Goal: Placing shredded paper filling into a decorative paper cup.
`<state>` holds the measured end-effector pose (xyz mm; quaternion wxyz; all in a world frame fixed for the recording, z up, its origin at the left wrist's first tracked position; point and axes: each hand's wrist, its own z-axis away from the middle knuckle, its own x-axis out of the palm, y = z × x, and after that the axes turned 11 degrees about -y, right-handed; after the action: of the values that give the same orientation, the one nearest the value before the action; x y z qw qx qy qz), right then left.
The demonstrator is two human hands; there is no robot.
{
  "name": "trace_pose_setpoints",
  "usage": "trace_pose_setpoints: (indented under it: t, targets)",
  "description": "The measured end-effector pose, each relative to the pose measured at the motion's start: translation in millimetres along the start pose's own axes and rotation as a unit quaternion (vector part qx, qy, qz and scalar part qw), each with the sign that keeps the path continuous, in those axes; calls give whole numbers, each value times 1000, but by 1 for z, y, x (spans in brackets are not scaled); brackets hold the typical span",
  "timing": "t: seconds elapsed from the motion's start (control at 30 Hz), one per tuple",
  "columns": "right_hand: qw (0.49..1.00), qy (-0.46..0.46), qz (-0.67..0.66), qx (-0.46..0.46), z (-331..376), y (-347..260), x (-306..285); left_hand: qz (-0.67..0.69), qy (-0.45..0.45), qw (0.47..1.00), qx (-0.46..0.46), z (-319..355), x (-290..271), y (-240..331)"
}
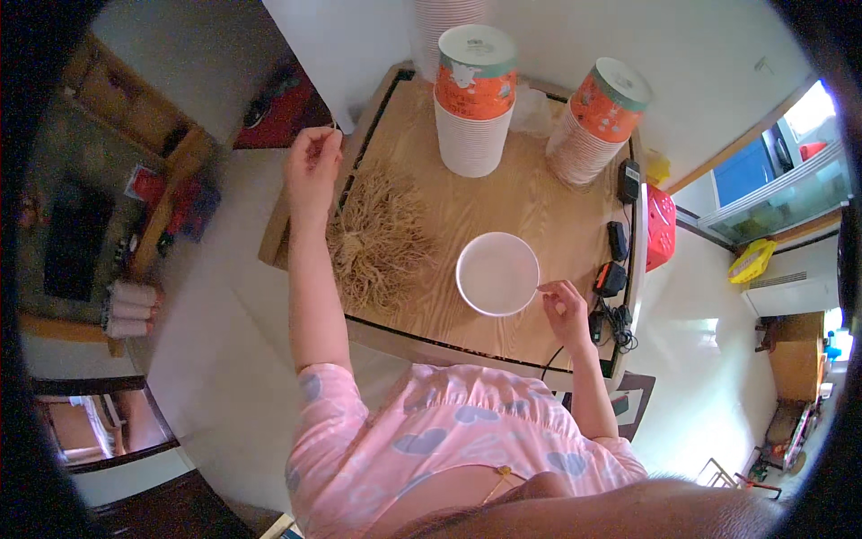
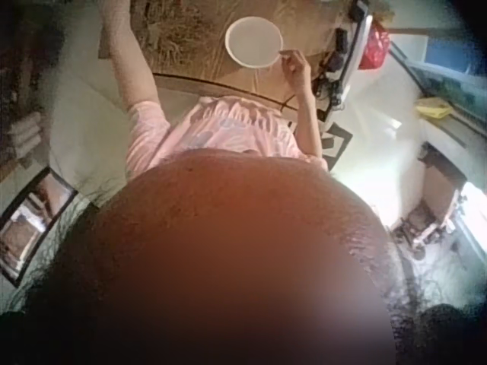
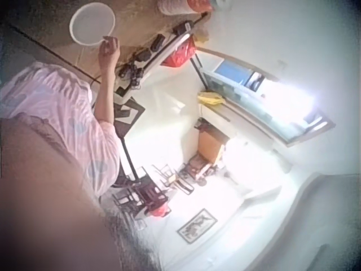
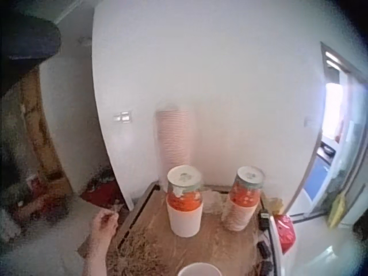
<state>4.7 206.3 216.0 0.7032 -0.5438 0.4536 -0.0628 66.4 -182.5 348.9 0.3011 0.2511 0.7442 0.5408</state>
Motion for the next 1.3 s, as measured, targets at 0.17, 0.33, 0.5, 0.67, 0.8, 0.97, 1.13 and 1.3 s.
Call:
trace_pose_setpoints:
  t: [0.17,0.33,0.5,0.67,0.8,0.97,1.13,1.3]
  targets:
    - [997,21,-68,-8,3,-24,3,-92,-156,981,67,75,39,19]
    - [995,-9,-102,-4,14,-26,7,32,67,995,74,62,-1,38]
    - [994,-12,-107,-4,21,-14,13,-94,179,927,315,16,-55,169]
    - [981,35,-187,44,30,10,21,-35,186,928,320,57,-44,166]
    - [956,53,-276,81,32,27,12,-123,-292,947,57,123,70,52]
    - [903,-4,-424,65,29,4,20,12,-369,920,-134,214,143,-62]
    - [878,-68,-467,80,34,-8,35,28,-357,922,-147,240,164,-68]
    - [877,-98,-458,105,36,-4,40,81,-347,913,-199,240,159,-73]
